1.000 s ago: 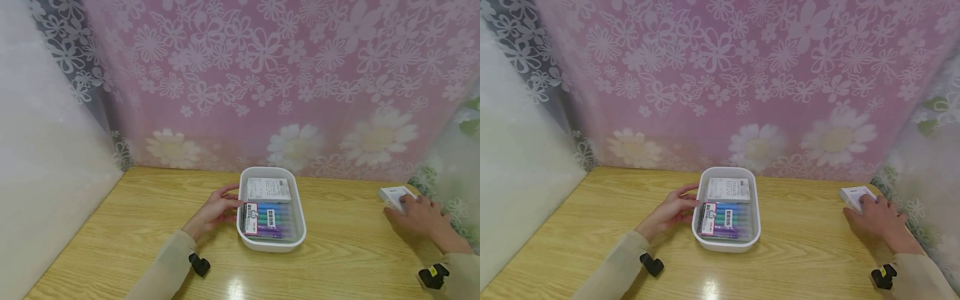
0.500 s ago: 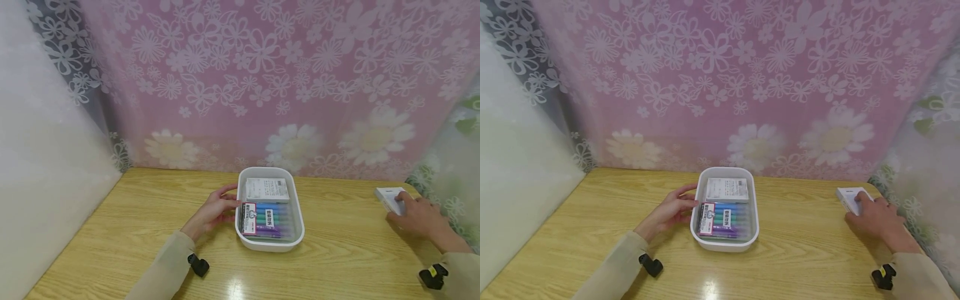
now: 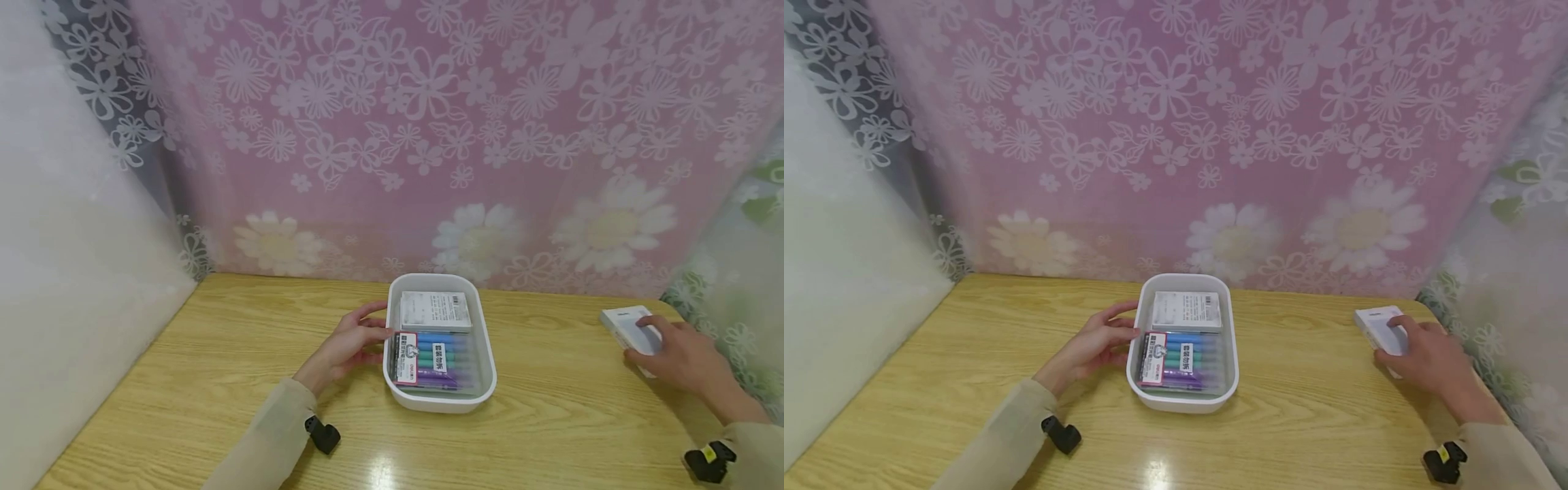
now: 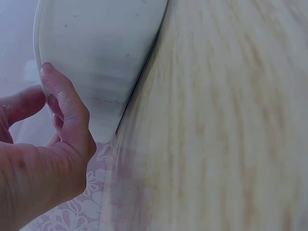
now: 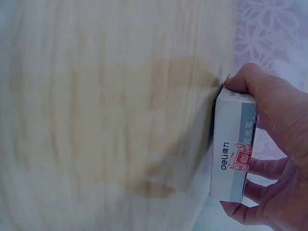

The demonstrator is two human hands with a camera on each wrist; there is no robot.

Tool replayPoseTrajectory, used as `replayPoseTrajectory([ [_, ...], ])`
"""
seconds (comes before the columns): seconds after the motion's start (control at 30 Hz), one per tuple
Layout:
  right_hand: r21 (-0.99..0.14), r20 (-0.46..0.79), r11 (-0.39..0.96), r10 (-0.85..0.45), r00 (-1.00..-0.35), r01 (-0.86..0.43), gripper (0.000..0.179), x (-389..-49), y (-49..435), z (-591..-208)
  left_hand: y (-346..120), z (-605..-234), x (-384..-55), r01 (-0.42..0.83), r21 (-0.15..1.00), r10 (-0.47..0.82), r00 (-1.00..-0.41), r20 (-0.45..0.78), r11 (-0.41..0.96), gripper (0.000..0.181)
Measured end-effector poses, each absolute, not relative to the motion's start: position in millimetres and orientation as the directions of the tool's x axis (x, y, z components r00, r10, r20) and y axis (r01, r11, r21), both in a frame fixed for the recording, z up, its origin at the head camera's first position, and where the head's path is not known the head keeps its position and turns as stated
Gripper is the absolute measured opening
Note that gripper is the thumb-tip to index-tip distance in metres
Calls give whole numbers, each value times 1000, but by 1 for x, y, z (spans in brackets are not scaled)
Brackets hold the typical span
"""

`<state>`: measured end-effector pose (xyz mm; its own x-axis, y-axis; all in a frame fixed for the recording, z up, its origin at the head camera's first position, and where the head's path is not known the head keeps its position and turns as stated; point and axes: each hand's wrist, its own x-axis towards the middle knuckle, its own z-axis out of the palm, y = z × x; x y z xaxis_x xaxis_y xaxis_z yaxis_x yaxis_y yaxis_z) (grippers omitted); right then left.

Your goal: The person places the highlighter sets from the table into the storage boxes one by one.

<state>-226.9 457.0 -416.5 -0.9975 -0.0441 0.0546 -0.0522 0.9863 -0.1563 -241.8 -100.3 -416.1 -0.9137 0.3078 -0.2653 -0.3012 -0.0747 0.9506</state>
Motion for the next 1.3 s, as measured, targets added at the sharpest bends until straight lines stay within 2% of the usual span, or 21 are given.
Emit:
replayPoseTrajectory([
  [0.27, -171, 70, 983, -51, -996, -62, 73, -221, 441, -409, -99, -416, -241, -298, 952, 295, -918, -265, -70, 60],
  [0.7, -186, 262, 974, -76, -962, -127, 65, -210, 421, -407, -101, -415, -240, -287, 955, 303, -919, -252, -76, 61],
  [1.17, -163, 481, 952, -153, -863, -259, 59, -198, 396, -401, -101, -415, -240, -288, 955, 306, -917, -255, -69, 61],
  [1.3, -133, 547, 944, -183, -817, -301, 57, -197, 390, -400, -100, -414, -240, -290, 954, 308, -917, -255, -72, 61],
])
